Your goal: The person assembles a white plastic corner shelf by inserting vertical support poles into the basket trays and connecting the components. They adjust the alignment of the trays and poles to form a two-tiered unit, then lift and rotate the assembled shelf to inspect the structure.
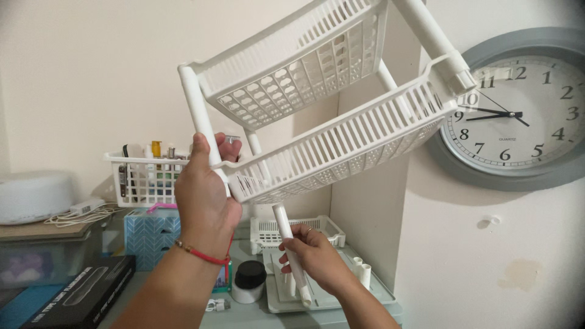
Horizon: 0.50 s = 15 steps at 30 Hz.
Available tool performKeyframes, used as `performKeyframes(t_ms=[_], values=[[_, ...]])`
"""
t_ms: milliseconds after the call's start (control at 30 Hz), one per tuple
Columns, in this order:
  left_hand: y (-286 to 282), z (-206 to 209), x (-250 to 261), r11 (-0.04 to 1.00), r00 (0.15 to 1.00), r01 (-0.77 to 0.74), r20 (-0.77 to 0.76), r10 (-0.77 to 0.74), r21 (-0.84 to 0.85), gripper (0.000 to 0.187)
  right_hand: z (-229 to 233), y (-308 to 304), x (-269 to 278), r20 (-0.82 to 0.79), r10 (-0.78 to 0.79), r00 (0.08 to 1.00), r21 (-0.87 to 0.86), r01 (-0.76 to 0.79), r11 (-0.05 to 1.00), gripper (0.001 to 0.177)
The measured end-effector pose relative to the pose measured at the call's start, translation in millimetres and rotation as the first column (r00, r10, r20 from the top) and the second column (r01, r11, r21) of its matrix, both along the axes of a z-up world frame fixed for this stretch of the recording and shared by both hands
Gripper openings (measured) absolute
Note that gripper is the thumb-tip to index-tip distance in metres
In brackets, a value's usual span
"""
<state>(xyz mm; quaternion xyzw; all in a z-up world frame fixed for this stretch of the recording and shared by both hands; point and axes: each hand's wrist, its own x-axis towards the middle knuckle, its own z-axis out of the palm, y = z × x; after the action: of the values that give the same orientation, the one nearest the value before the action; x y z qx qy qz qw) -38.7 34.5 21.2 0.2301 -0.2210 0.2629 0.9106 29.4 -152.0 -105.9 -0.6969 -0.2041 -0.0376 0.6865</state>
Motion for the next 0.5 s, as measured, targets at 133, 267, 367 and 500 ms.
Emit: performKeyframes(t_ms=[133,267,367,500], values=[[-1,2,-3,1.000,0.999,-0.016,0.036,0.016,-0.004,0.038,-4,-6,0,-0.003,-0.017,1.000,-0.006,0.017,1.000,0.035],[-1,-1,-17,0.996,0.997,-0.070,0.045,0.067,0.052,0.039,-4,-41,30,0.086,-0.416,0.906,-0.459,0.406,0.790,0.043],[-1,-11,-27,0.982,0.986,-0.142,0.105,0.129,0.128,0.039,-14,-72,72,0.285,-0.480,0.830,-0.697,0.523,0.490,0.038],[-2,-29,-30,0.962,0.973,-0.201,0.148,0.175,0.182,0.041,-48,-86,107,0.303,-0.458,0.836,-0.770,0.498,0.400,0.031]])
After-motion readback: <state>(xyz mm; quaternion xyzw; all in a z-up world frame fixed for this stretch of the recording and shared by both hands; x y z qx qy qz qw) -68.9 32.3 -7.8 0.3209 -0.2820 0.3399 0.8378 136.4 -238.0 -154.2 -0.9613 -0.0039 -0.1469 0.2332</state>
